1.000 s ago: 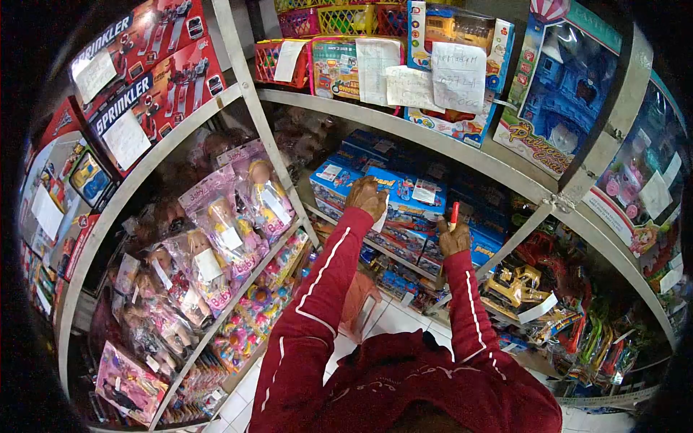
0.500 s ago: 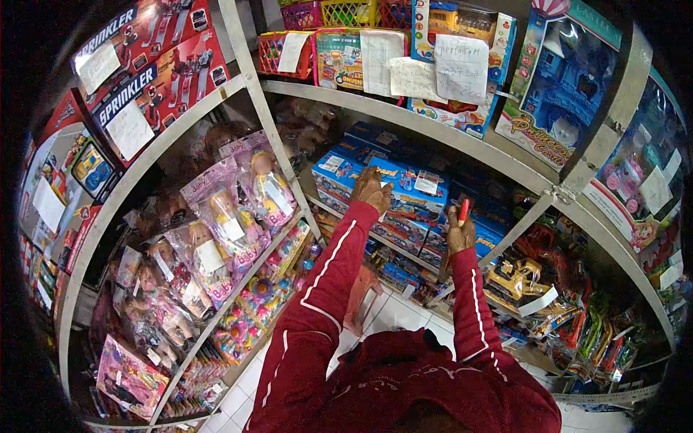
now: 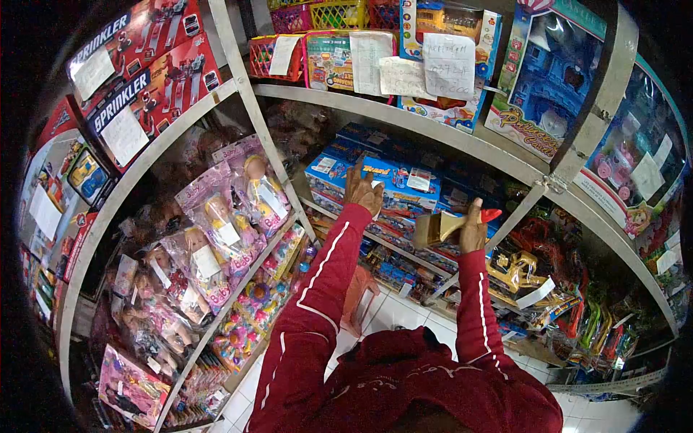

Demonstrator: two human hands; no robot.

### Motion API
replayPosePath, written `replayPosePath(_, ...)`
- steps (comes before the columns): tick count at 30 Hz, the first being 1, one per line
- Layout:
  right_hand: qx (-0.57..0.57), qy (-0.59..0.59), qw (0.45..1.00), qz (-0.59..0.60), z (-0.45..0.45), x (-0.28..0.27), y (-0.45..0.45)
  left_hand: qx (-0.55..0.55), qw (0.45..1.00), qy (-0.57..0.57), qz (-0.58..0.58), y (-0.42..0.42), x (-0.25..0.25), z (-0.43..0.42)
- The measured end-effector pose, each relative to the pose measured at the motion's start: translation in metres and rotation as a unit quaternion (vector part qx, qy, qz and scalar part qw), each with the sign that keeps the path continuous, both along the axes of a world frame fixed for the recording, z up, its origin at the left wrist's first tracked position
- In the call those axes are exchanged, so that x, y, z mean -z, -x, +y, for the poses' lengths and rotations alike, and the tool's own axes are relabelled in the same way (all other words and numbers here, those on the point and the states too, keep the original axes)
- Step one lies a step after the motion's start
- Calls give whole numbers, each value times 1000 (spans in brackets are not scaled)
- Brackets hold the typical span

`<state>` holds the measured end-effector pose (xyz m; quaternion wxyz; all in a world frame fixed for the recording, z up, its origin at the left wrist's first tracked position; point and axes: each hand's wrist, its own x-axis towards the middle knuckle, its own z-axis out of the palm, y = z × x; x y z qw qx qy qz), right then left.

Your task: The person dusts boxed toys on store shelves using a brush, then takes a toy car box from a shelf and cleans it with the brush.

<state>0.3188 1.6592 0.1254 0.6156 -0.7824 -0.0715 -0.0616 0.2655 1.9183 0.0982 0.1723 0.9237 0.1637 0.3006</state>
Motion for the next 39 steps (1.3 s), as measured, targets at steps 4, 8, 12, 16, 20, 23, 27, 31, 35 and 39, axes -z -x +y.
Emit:
replayPosePath(4,-72,-267,950,148,1,-12,4,-42,995,91,-23,10,-8,-6)
replayPosePath(8,-97,-256,956,102,32,-11,-11,-78,987,140,-13,12,-2,-1)
replayPosePath(12,-169,-246,951,76,86,-15,-35,-83,986,146,-7,17,4,6)
replayPosePath(16,-185,-190,959,96,145,-38,-36,-92,981,163,53,27,-6,-1)
replayPosePath(20,-162,-10,980,112,166,-46,-50,-138,980,105,96,25,-9,-8)
replayPosePath(23,-164,55,980,100,149,-19,-87,-153,977,68,130,17,6,-1)
replayPosePath(27,-56,377,917,-113,94,4,-120,-145,971,73,175,22,-10,-4)
replayPosePath(31,-56,498,855,-133,56,-4,-129,-138,972,52,181,27,-20,-8)
replayPosePath(35,26,407,885,-224,47,2,-124,-91,977,44,189,24,-15,0)
replayPosePath(39,19,-188,982,-15,64,1,-94,-75,977,5,202,31,-46,-11)
